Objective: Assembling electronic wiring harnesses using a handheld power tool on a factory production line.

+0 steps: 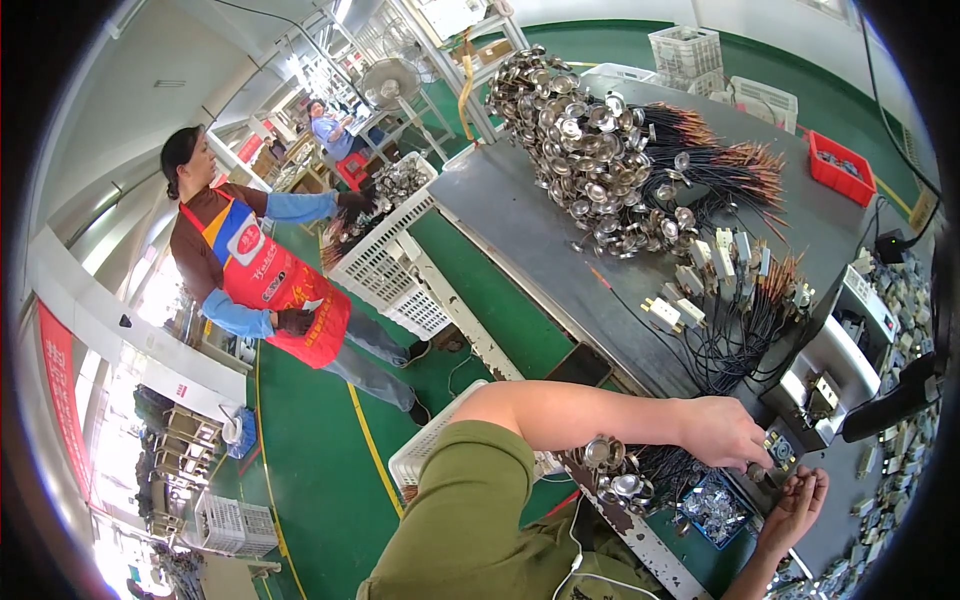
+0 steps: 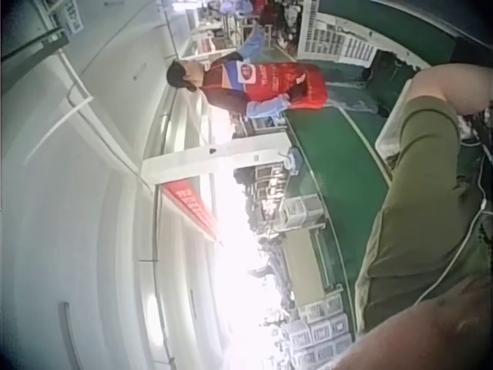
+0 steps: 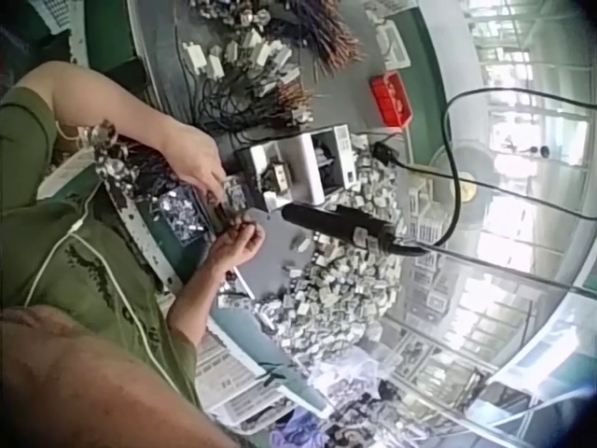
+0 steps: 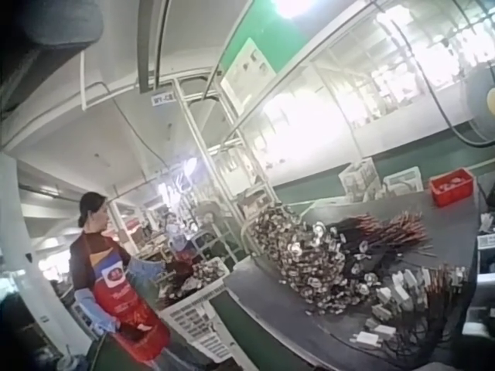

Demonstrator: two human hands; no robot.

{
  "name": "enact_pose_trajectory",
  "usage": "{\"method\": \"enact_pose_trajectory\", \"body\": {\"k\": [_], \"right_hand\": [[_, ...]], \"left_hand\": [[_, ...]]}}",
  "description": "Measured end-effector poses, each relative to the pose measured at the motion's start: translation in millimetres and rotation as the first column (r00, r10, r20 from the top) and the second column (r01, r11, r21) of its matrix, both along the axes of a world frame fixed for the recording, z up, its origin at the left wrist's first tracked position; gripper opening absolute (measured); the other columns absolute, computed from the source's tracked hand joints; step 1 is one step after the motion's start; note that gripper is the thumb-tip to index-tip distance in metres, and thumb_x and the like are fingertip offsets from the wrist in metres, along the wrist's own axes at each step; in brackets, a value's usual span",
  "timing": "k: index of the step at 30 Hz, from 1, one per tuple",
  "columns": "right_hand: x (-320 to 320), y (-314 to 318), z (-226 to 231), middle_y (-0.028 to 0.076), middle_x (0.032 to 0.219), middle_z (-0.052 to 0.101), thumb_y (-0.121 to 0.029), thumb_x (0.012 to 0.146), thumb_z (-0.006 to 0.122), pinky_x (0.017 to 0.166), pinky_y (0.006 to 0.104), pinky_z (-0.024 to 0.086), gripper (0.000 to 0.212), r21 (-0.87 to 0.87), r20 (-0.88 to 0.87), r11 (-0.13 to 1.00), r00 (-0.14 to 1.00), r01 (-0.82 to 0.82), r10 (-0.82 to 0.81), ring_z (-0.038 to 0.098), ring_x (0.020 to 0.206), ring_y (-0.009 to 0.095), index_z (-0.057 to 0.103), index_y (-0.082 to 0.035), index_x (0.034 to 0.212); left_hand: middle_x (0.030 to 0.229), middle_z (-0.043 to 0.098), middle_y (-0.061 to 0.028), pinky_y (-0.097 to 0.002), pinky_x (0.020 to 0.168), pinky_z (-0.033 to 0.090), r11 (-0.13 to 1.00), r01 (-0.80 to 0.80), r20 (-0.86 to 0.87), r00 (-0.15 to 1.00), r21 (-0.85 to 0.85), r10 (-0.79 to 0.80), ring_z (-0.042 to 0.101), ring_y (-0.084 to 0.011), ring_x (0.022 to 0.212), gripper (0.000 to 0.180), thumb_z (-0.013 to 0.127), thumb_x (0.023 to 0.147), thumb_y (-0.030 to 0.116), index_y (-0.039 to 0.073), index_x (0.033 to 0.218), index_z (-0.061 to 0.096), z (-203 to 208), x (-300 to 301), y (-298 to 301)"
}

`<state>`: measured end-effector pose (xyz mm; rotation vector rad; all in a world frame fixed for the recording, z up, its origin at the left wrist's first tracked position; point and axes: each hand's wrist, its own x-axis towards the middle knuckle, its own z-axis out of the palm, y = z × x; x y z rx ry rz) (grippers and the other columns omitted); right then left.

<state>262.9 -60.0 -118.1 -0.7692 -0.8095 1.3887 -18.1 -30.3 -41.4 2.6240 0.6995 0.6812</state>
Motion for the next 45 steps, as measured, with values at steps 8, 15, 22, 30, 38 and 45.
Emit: {"method": "enact_pose_trajectory", "body": {"k": [8,15,22,30,38,45], "right_hand": [[0.9,0.1,-1.0,0.01,0.11,0.065,-0.013,0.105,0.056,0.079,0.0224,0.046,0.026,-0.006,-0.003,1.0,1.0,0.016,-0.016,0.056,0.087,0.012,0.054,-0.002,0.129],[1.4,0.0,1.1,0.01,0.11,0.065,-0.013,0.105,0.056,0.079,0.0225,0.047,0.027,-0.004,-0.005,1.0,1.0,-0.005,0.005,0.057,0.088,0.012,0.053,-0.002,0.13],[0.4,0.1,0.9,0.01,0.108,0.066,-0.013,0.106,0.055,0.077,0.0223,0.047,0.026,-0.017,-0.008,1.0,1.0,0.016,-0.016,0.057,0.086,0.011,0.053,-0.003,0.129],[-3.2,-0.6,3.4,0.009,0.105,0.066,-0.014,0.106,0.056,0.075,0.0225,0.045,0.023,-0.03,-0.011,0.999,0.999,0.041,-0.042,0.057,0.084,0.011,0.053,-0.003,0.126],[-3.1,-2.9,9.3,0.009,0.105,0.066,-0.014,0.106,0.055,0.075,0.0227,0.045,0.023,-0.035,0.008,0.999,0.999,0.036,-0.035,0.057,0.084,0.011,0.053,-0.004,0.126],[-0.2,-2.3,5.8,0.009,0.108,0.065,-0.014,0.105,0.056,0.079,0.0222,0.045,0.027,-0.027,0.006,1.0,1.0,-0.003,0.003,0.056,0.088,0.011,0.052,-0.003,0.13]], "left_hand": [[0.09,0.065,-0.0067,-0.0436,0.066,0.055,1.0,0.008,0.02,1.0,0.002,-0.008,0.069,-0.0297,0.08,0.042,0.076,0.083,0.026,0.018,0.122,0.065,-0.1,-0.8,0.3],[0.088,0.064,-0.0066,-0.0437,0.065,0.055,1.0,0.003,0.03,1.0,-0.001,-0.003,0.069,-0.0298,0.079,0.041,0.077,0.082,0.026,0.017,0.121,0.065,0.3,-0.5,0.4],[0.089,0.065,-0.0062,-0.0436,0.065,0.055,1.0,-0.003,0.018,1.0,0.0,0.003,0.07,-0.0296,0.079,0.041,0.077,0.082,0.026,0.018,0.121,0.065,0.5,-0.4,0.2],[0.092,0.065,-0.0063,-0.043,0.066,0.056,1.0,0.004,0.031,1.0,-0.001,-0.004,0.07,-0.0291,0.081,0.039,0.076,0.083,0.025,0.018,0.121,0.066,0.4,-0.4,0.3],[0.092,0.065,-0.0068,-0.0432,0.067,0.056,1.0,0.002,0.0,1.0,-0.013,-0.002,0.07,-0.0295,0.082,0.039,0.075,0.084,0.025,0.017,0.121,0.065,4.4,0.6,-1.3],[0.089,0.065,-0.0069,-0.0436,0.067,0.056,1.0,0.002,-0.004,1.0,-0.021,-0.003,0.07,-0.03,0.08,0.04,0.075,0.084,0.025,0.017,0.122,0.066,1.7,-0.4,-0.3]]}}
